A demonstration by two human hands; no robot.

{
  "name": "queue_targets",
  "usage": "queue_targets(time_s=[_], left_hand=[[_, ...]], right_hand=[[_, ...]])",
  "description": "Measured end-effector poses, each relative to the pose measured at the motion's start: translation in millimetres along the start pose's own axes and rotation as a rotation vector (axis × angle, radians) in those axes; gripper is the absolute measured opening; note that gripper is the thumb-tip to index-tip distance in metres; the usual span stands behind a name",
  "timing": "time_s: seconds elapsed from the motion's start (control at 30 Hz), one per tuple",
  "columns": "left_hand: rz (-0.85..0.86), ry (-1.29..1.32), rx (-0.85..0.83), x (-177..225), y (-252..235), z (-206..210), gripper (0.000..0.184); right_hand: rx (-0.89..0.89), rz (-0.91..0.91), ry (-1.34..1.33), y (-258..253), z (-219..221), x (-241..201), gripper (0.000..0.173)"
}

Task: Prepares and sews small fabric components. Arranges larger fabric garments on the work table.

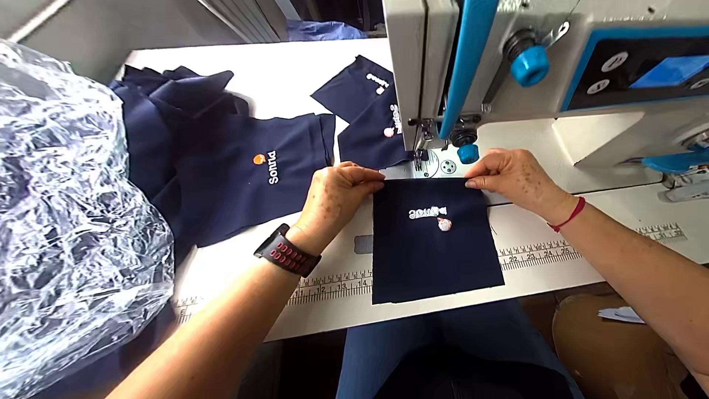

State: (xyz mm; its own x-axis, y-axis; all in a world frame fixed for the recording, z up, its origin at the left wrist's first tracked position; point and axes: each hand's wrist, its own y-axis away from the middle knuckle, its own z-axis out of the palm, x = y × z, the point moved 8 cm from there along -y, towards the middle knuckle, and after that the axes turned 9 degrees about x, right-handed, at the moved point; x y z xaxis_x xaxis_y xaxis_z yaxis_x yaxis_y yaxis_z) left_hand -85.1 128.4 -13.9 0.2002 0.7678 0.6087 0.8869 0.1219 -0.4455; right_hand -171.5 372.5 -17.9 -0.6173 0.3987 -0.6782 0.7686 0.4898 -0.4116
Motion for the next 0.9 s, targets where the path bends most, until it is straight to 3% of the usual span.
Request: queue_targets(time_s=[0.2, 0.33, 0.9], left_hand=[[0.301, -0.122, 0.069, 18, 13, -1, 0.013], [0.418, -0.182, 0.081, 26, 22, 0, 0.016], [0.518, -0.247, -0.007, 33, 27, 11, 0.024]], right_hand=[[0.079, -0.438, 0.156, 18, 1, -18, 0.017], [0.103, -0.635, 0.213, 30, 2, -25, 0.02], [0.004, -0.796, 0.238, 33, 6, -27, 0.019]])
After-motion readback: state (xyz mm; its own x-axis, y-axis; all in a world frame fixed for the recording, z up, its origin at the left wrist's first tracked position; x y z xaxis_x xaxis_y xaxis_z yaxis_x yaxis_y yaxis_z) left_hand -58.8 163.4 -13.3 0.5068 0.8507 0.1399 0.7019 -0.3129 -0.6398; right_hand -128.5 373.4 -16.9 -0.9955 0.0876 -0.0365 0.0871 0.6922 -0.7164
